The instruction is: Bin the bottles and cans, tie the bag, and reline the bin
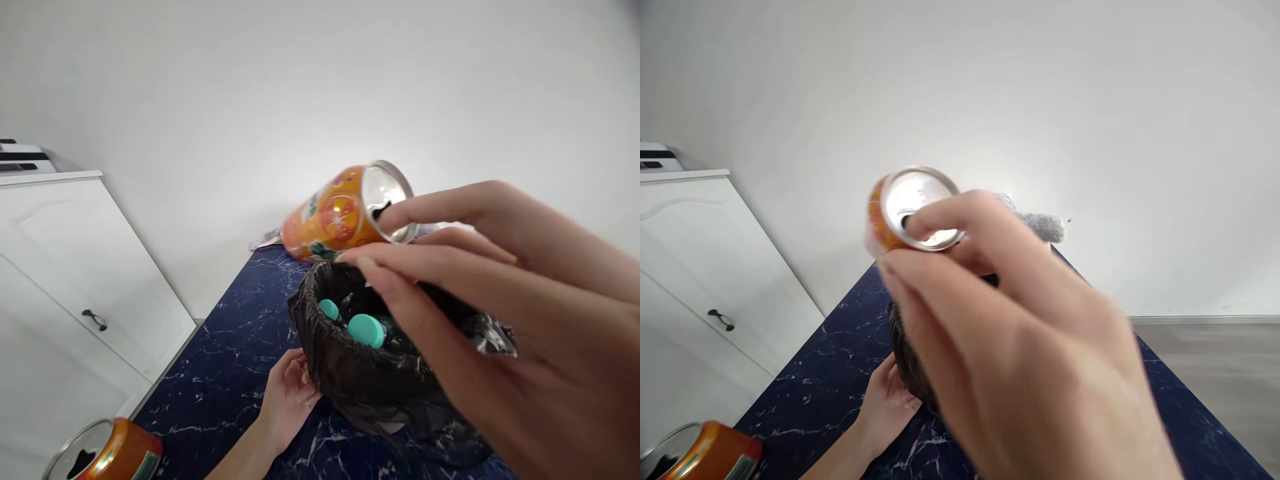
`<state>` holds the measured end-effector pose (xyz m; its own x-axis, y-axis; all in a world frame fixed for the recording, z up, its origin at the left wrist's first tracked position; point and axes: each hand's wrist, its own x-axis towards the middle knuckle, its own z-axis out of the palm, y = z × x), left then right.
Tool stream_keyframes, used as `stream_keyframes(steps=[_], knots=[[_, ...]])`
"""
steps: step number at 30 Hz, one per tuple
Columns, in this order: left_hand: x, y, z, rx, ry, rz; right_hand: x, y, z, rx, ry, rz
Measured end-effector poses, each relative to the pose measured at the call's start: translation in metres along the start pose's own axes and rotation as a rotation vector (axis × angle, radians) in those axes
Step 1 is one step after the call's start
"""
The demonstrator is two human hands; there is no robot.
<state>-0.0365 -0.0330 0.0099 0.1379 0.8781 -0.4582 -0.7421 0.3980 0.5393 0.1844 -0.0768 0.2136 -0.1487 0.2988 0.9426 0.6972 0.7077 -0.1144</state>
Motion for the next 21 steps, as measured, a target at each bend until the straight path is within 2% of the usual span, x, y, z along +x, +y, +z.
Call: stream_keyframes(steps=[4, 8, 13, 15, 19, 21], knots=[[0.002, -0.001, 0.001, 0.018, -0.048, 0.034, -0.006, 0.027, -0.006, -0.131, -0.143, 0.019], [0.002, 0.0, 0.002, 0.007, -0.041, 0.034, -0.015, 0.048, 0.002, -0.089, -0.353, 0.016], [0.001, 0.001, 0.005, -0.004, -0.02, 0.023, -0.016, 0.05, 0.016, -0.012, -0.457, 0.039], [-0.001, 0.001, 0.006, 0.006, -0.025, 0.009, -0.013, 0.045, 0.016, -0.022, -0.431, 0.086], [-0.005, 0.001, 0.009, 0.018, -0.028, 0.004, -0.005, 0.035, 0.01, -0.082, -0.231, 0.176], [-0.005, 0.001, 0.009, 0.02, -0.015, 0.009, -0.002, 0.031, 0.008, -0.084, -0.171, 0.18]])
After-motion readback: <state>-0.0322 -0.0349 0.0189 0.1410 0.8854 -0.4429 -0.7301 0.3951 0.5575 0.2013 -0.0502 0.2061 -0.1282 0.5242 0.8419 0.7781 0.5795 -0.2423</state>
